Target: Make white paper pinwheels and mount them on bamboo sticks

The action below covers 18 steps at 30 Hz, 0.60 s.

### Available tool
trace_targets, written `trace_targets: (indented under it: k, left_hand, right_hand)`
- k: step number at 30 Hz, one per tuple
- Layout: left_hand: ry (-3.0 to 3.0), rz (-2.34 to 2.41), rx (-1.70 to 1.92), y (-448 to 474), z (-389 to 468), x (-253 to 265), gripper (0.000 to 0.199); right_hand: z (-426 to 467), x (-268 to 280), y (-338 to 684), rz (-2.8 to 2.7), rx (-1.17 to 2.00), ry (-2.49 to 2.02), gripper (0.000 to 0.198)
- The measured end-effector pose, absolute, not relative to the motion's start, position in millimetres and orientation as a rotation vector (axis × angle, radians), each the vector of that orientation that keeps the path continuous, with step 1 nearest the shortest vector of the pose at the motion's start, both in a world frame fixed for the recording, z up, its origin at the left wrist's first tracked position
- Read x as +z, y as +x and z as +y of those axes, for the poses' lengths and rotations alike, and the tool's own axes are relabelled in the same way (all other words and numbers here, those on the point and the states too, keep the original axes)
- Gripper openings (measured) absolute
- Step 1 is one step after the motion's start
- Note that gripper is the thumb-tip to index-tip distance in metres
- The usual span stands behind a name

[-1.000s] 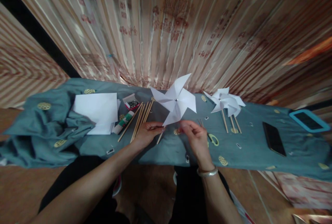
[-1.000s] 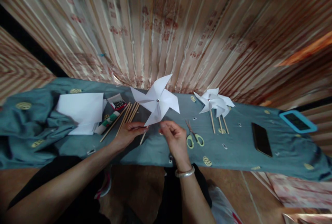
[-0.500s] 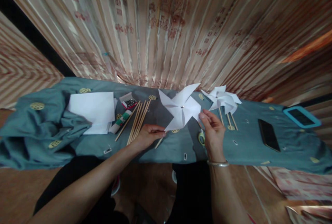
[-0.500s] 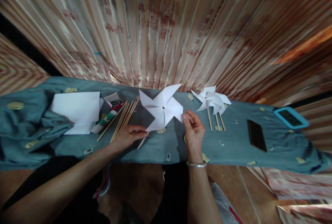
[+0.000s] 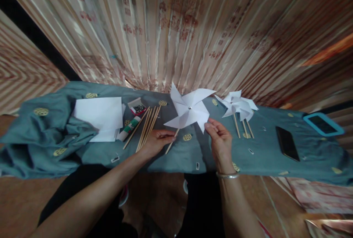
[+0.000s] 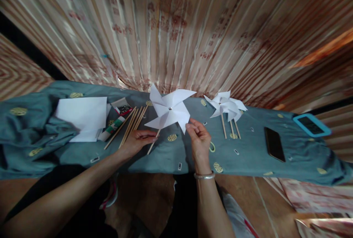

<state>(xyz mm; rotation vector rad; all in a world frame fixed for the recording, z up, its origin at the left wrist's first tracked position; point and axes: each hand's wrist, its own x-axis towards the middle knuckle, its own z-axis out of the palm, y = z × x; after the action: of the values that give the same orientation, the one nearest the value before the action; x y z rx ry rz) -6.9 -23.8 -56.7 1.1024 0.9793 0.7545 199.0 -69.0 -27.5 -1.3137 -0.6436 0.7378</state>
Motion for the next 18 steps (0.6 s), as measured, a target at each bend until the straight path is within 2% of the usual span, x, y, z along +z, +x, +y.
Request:
trace_targets:
  k: [18]
  left_hand:
    - [1.012, 1.023, 0.82, -7, -22, -53, 0.026]
  right_hand:
    - [-69, -22, 162, -0.635, 0.958, -1.259, 0.028]
